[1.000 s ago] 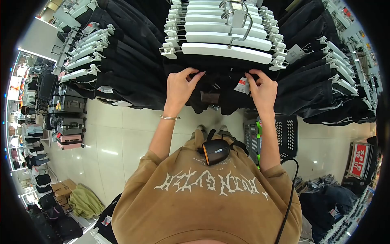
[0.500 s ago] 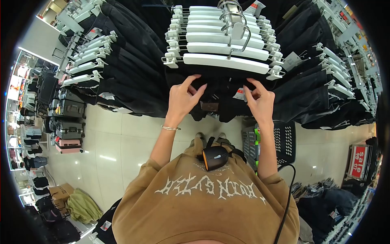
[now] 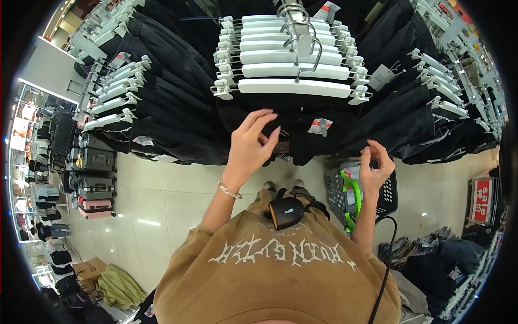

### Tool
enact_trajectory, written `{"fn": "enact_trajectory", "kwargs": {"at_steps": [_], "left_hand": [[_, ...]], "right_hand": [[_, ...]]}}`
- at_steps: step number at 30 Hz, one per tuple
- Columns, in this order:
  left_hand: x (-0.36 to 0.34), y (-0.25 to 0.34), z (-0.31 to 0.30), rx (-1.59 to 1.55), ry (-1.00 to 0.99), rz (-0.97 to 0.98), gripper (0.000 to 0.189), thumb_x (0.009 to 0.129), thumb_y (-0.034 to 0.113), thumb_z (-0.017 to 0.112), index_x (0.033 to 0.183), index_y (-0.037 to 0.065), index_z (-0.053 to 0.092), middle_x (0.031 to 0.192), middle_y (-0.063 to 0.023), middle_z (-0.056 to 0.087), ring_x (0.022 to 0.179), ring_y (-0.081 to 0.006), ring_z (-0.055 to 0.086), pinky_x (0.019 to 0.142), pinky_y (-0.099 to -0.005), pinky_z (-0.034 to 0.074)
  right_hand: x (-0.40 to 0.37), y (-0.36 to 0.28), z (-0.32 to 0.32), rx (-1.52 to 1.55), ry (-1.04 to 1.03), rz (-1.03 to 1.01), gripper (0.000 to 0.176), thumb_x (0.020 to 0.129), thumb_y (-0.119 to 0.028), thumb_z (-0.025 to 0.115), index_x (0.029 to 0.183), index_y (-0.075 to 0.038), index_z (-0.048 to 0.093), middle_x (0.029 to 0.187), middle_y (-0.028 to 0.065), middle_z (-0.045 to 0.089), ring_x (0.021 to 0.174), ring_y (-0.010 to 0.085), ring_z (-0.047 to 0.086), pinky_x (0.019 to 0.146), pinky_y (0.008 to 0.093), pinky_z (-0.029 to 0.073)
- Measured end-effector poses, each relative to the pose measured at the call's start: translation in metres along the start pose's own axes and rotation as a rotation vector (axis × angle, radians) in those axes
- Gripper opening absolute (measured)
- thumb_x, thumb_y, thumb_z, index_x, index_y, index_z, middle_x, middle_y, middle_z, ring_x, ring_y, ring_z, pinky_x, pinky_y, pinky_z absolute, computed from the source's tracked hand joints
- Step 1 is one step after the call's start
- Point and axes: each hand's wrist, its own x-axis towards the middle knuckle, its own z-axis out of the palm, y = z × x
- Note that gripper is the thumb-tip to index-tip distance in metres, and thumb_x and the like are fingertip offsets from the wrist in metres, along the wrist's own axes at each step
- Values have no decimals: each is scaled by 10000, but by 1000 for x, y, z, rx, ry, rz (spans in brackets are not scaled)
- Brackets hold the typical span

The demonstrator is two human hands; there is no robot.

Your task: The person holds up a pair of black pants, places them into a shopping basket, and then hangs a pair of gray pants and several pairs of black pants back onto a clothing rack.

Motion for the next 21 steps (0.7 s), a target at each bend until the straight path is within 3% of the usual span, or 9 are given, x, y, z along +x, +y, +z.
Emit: {"fn": "enact_trajectory", "kwargs": {"at_steps": [1,3,4,5,7,11,14,16,21], "left_hand": [[6,-2,6,0,-4,2,267,805,44,668,1064,-4,623,1105,-127,610,622,-183,647,547,-273,499],[18,-8,24,155,-24,-4,331,823,75,634,1134,-23,577,1106,-181,602,854,-328,642,721,-386,509],[21,-8,30,174,-61,-78,382,831,100,612,1178,-41,539,1104,-223,588,994,-416,564,855,-446,462],[21,-16,35,173,-65,-75,382,831,100,612,1178,-41,539,1104,-223,588,994,-416,564,855,-446,462],[20,-29,42,240,-85,0,401,848,47,571,1230,-53,505,1012,-174,608,532,-199,644,573,-305,506],[17,-29,34,169,-185,-74,382,806,24,553,1185,-14,567,991,-168,610,604,-219,643,637,-326,506],[17,-26,26,263,-285,-7,341,759,12,541,1087,17,635,963,-159,611,710,-247,636,696,-353,494],[20,-16,22,247,-399,-142,302,734,12,538,1009,23,663,1007,-162,622,781,-268,628,720,-365,483],[16,-15,24,284,-376,-64,225,758,68,612,968,8,666,1027,-162,653,768,-245,648,747,-356,495]], "right_hand": [[0,1,0,37,-12,2,136,810,35,604,937,22,653,628,47,620,540,84,580,536,201,439],[-1,3,0,72,-20,5,139,837,37,583,959,38,649,651,49,627,559,80,586,546,192,448],[-1,3,1,82,-40,30,134,837,41,582,953,40,649,653,51,628,555,80,584,542,191,445],[-3,4,3,94,-59,57,129,837,44,582,947,42,649,654,53,628,552,79,582,538,191,442],[-6,9,6,95,-63,59,124,837,49,579,941,43,647,647,49,622,541,75,572,526,191,436],[-9,15,12,148,-61,169,114,797,45,600,889,11,658,592,41,614,523,86,588,536,210,441],[-7,21,17,169,-98,180,108,796,42,605,881,11,665,579,37,614,512,82,587,526,210,441],[-4,22,19,178,-120,182,108,792,40,610,881,10,665,578,38,612,508,80,581,522,209,436],[-2,28,21,176,-164,142,126,774,38,623,887,6,667,572,36,603,493,70,560,509,204,418]]}}
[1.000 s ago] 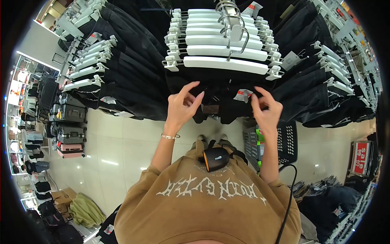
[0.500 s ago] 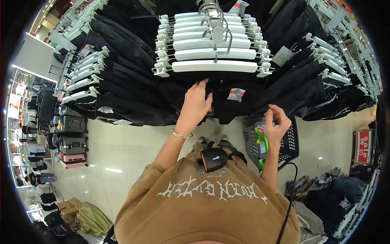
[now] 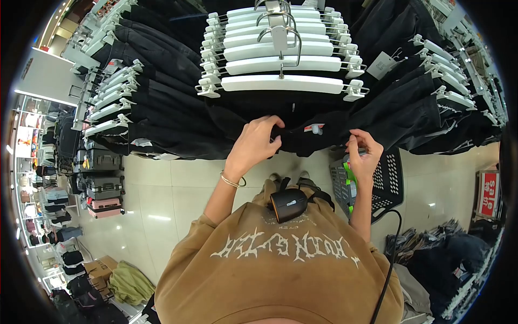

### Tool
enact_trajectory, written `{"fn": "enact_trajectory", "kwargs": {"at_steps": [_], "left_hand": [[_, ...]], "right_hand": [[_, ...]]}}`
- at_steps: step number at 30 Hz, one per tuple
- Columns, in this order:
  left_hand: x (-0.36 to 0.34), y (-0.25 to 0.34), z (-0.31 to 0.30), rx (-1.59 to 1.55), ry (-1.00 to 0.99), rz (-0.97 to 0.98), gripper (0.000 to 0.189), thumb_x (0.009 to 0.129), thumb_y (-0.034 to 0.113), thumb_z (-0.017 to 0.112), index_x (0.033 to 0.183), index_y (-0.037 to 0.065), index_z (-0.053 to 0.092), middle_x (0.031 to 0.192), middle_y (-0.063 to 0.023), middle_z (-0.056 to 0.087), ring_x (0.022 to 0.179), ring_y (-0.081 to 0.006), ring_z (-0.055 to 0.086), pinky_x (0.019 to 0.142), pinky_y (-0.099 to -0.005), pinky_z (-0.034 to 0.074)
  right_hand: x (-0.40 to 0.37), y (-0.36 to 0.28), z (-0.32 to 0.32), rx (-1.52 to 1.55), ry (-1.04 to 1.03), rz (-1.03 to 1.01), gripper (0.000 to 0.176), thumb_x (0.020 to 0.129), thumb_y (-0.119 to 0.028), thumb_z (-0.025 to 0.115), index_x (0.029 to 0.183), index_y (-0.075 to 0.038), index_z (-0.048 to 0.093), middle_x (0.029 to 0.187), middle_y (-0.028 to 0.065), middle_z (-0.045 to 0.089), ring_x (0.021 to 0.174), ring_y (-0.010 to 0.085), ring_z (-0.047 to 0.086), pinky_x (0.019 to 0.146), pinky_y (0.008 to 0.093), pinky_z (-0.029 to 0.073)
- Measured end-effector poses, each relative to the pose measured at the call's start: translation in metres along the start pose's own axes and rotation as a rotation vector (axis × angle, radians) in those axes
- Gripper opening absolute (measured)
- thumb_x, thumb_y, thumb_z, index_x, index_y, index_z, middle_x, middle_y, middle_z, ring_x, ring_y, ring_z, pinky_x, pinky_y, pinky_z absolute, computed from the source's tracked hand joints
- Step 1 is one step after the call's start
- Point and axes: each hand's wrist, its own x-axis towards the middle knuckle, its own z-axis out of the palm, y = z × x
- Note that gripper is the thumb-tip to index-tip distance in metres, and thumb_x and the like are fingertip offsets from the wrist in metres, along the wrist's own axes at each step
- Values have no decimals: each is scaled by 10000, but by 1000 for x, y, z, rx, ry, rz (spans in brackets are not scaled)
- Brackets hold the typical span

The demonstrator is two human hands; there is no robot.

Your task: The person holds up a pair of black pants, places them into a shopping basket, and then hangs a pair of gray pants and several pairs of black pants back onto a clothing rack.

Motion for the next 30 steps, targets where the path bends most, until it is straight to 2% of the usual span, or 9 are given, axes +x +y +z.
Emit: {"fn": "enact_trajectory", "kwargs": {"at_steps": [4,7,11,14,15,17,21,26,30], "left_hand": [[-2,14,-9,-147,-99,-221,210,787,127,685,953,0,675,969,-131,685,594,-221,656,743,-323,503],[-1,0,0,-53,-104,-84,232,800,127,688,997,5,671,951,-123,690,481,-218,622,688,-299,503],[0,-4,2,-75,-141,-79,253,799,117,692,1025,5,667,958,-137,680,516,-209,635,646,-288,505],[-2,-4,1,-85,-16,41,271,801,118,698,1041,-4,663,964,-148,666,538,-201,641,609,-293,505],[-4,-4,0,-61,79,31,255,790,110,696,1015,-3,665,923,-157,652,657,-272,627,664,-343,496],[-7,-1,-8,-51,105,-92,236,783,107,692,991,-3,666,908,-163,640,804,-359,604,746,-399,481],[-5,-30,-2,-23,134,32,209,791,104,684,961,-18,670,895,-159,647,813,-348,608,754,-404,477],[-6,-26,-15,-167,66,-21,158,837,-2,631,952,-107,649,882,-151,679,708,-206,699,628,-262,547],[-7,-32,-21,-235,56,2,151,839,-26,611,959,-108,652,869,-158,691,766,-214,711,677,-253,564]], "right_hand": [[1,-7,3,36,-56,-41,159,751,42,630,898,-3,673,561,34,590,479,65,545,498,203,410],[5,-26,11,62,-182,-75,236,744,40,634,968,-19,677,548,37,582,461,74,545,496,209,420],[15,-50,28,54,-553,41,468,776,-47,657,1237,-102,592,563,109,599,454,212,587,521,285,477],[24,-48,47,-113,-634,-55,445,804,-128,676,1240,-127,587,587,132,602,517,300,598,561,347,496],[27,-46,51,-199,-642,-62,384,816,-181,686,1190,-137,613,610,143,607,578,350,596,594,404,499],[30,-34,58,-221,-593,-123,350,826,-158,677,1168,-113,618,572,129,587,514,296,580,548,352,468],[30,-31,64,-194,-494,-175,182,859,-122,637,1023,-47,660,551,108,589,447,214,587,481,284,445],[35,-36,58,-178,-473,-102,136,874,-106,617,952,-14,682,553,97,600,433,170,594,465,258,456],[37,-40,48,-98,-491,29,151,882,-107,618,960,1,687,538,87,584,426,139,583,440,247,445]]}}
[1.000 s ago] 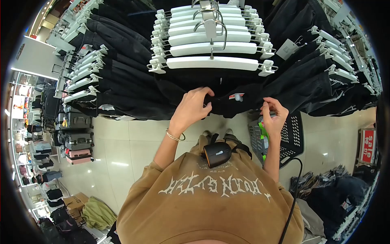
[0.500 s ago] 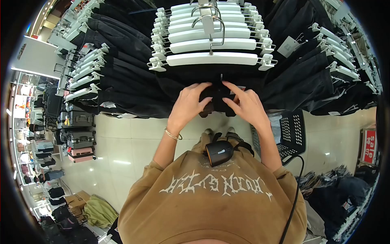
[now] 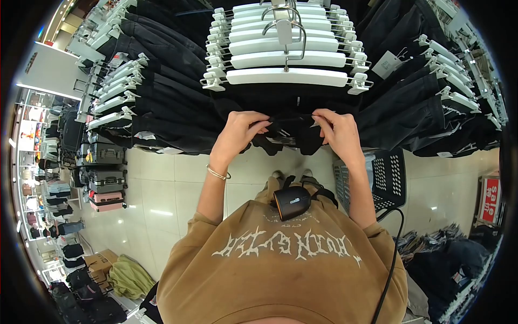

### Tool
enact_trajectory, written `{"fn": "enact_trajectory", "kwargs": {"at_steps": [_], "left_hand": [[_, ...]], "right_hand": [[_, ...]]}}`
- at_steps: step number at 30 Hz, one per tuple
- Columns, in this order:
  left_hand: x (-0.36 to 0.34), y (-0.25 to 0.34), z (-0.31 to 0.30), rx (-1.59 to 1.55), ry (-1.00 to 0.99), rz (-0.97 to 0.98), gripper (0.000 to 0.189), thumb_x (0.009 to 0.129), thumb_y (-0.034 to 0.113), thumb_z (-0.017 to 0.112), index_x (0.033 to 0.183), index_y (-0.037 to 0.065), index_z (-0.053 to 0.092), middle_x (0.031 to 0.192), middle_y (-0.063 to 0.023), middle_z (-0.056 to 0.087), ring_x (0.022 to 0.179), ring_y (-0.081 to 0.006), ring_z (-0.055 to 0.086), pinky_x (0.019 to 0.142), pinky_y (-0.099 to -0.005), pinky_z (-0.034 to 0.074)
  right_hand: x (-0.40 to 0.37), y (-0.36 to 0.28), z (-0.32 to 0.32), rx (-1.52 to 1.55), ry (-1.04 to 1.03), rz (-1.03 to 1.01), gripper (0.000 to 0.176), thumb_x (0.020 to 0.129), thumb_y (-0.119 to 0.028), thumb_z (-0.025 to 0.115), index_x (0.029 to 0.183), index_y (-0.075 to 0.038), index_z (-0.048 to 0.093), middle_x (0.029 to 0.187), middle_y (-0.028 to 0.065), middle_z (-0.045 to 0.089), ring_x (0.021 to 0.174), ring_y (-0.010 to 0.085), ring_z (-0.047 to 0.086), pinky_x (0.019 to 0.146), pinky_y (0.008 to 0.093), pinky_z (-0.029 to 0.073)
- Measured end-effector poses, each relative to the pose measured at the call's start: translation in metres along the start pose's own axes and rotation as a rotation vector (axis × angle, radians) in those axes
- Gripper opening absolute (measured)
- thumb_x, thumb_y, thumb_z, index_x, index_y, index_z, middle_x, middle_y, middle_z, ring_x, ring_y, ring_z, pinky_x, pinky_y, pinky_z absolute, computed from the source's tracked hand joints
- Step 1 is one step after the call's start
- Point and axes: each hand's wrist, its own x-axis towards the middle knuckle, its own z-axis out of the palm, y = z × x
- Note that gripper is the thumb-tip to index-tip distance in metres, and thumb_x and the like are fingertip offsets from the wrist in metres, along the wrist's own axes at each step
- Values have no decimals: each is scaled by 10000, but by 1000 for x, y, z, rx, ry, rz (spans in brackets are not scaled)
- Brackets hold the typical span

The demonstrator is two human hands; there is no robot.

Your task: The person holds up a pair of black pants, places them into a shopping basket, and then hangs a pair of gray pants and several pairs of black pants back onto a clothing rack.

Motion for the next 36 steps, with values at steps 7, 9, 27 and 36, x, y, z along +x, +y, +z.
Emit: {"fn": "enact_trajectory", "kwargs": {"at_steps": [7,9,27,36], "left_hand": [[0,1,-6,-8,-3,27,147,841,-13,617,953,-97,662,858,-163,702,773,-220,714,689,-251,562],[1,1,-6,10,2,42,142,840,3,632,944,-87,667,846,-158,702,754,-218,711,673,-256,559],[11,11,-60,577,-17,86,149,773,90,697,887,-5,677,843,-132,649,686,-283,636,656,-360,498],[12,9,-81,621,-99,176,159,774,159,696,855,22,694,733,-122,657,724,-314,625,699,-393,495]], "right_hand": [[-1,1,-5,-12,17,7,156,881,-115,624,963,2,687,534,83,582,423,138,580,443,245,444],[0,0,-3,-24,20,1,158,881,-117,624,962,3,687,534,83,582,424,141,581,445,245,444],[15,-16,-32,-374,-41,90,242,825,-120,632,1066,-111,648,690,188,636,729,356,643,679,432,507],[11,-24,-65,-471,-171,218,216,829,-179,681,996,-41,682,645,159,614,563,279,634,612,357,509]]}}
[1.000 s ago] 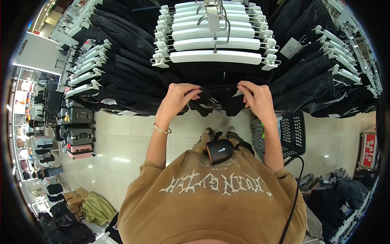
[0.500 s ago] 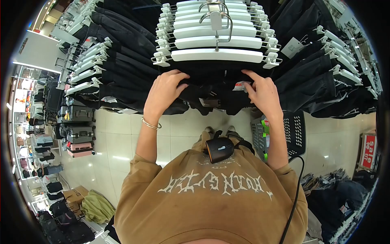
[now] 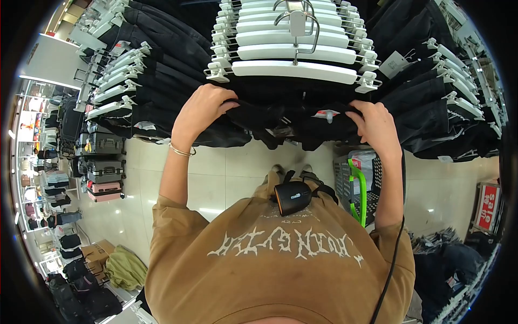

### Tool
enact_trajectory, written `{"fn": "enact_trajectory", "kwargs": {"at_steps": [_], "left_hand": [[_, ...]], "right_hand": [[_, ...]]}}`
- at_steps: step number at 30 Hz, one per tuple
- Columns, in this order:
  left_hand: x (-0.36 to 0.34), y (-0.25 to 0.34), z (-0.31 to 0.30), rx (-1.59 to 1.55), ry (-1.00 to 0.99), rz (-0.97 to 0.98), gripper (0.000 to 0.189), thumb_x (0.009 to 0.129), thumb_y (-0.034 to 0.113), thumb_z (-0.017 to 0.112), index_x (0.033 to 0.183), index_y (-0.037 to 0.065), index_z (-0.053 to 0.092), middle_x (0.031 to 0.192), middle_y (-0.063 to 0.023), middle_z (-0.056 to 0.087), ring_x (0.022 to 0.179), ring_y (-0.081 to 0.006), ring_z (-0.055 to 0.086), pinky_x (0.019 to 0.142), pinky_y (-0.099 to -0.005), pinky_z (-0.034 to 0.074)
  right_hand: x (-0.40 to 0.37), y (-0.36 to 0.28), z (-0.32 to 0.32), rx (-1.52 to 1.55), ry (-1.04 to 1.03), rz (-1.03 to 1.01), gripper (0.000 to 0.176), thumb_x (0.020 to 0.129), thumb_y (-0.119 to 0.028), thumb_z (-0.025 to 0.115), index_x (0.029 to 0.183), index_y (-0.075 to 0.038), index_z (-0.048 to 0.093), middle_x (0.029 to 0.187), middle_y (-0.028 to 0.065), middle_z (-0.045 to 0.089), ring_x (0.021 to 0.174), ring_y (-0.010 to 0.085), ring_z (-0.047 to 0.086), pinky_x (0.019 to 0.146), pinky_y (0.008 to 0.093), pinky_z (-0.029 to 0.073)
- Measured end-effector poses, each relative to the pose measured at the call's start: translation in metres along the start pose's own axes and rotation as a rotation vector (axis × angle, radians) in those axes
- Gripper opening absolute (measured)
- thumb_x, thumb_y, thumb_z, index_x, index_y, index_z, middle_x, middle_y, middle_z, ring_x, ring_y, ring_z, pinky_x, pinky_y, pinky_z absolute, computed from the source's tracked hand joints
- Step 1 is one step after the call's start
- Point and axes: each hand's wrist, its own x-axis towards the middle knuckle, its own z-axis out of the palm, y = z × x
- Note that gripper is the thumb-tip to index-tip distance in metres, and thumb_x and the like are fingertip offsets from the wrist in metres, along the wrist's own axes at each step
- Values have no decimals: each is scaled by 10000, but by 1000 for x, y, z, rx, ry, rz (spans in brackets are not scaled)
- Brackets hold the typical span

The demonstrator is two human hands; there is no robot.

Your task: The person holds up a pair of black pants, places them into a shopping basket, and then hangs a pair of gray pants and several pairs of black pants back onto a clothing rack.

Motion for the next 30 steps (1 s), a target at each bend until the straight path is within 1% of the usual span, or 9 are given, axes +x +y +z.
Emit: {"fn": "enact_trajectory", "kwargs": {"at_steps": [2,3,6,9,15,22,24,28,30], "left_hand": [[-1,-3,-2,-11,-1,-2,168,776,159,695,864,15,696,732,-122,660,717,-313,625,700,-386,497],[-3,-5,-3,-22,-2,-3,178,778,158,695,872,8,697,731,-123,662,710,-311,626,700,-380,499],[-5,-8,-7,-66,-21,20,187,787,149,688,888,-8,699,743,-132,667,721,-312,627,702,-368,501],[-6,-13,-10,-63,-12,108,194,790,138,688,901,-22,701,776,-146,679,711,-286,652,687,-338,514],[-8,-19,-12,-278,-95,-52,208,789,103,690,928,-52,695,838,-172,695,645,-231,691,618,-273,531],[-13,-25,-18,-294,-102,-26,213,789,95,690,924,-69,689,836,-186,694,646,-229,695,604,-271,536],[-14,-27,-16,-312,-96,22,184,782,2,648,929,-107,674,819,-174,703,656,-206,707,585,-250,543],[-14,-27,-10,-348,-85,-26,208,777,91,695,928,-52,696,842,-174,697,681,-234,695,632,-285,541],[-10,-21,-6,-93,-10,134,187,777,112,694,909,-20,705,844,-141,699,728,-252,677,674,-316,536]], "right_hand": [[-2,13,1,-2,111,-119,226,835,-176,673,1010,-36,695,538,105,571,437,170,586,493,288,489],[-2,12,-4,20,65,-106,221,834,-180,669,985,-22,702,554,99,576,440,156,582,495,281,483],[-1,18,-11,-3,19,-71,222,811,-184,706,979,-38,710,611,122,607,476,196,613,533,284,489],[1,13,-23,37,-61,-19,230,821,-168,683,1012,-43,714,576,113,601,459,181,597,529,285,485],[6,23,-32,81,-134,-65,231,843,-169,645,1019,-36,716,564,116,612,435,173,594,500,265,467],[-2,23,-50,49,-157,-71,215,837,-147,628,990,-26,720,518,113,588,427,172,586,493,278,454],[-2,24,-51,30,-146,-70,216,835,-145,626,985,-22,720,510,113,583,425,172,585,491,277,453],[-2,20,-47,26,-118,-107,207,829,-151,640,970,-23,723,539,120,597,429,173,587,501,269,464],[-1,19,-44,46,-96,-100,206,826,-152,645,967,-24,723,556,123,605,435,172,590,507,269,469]]}}
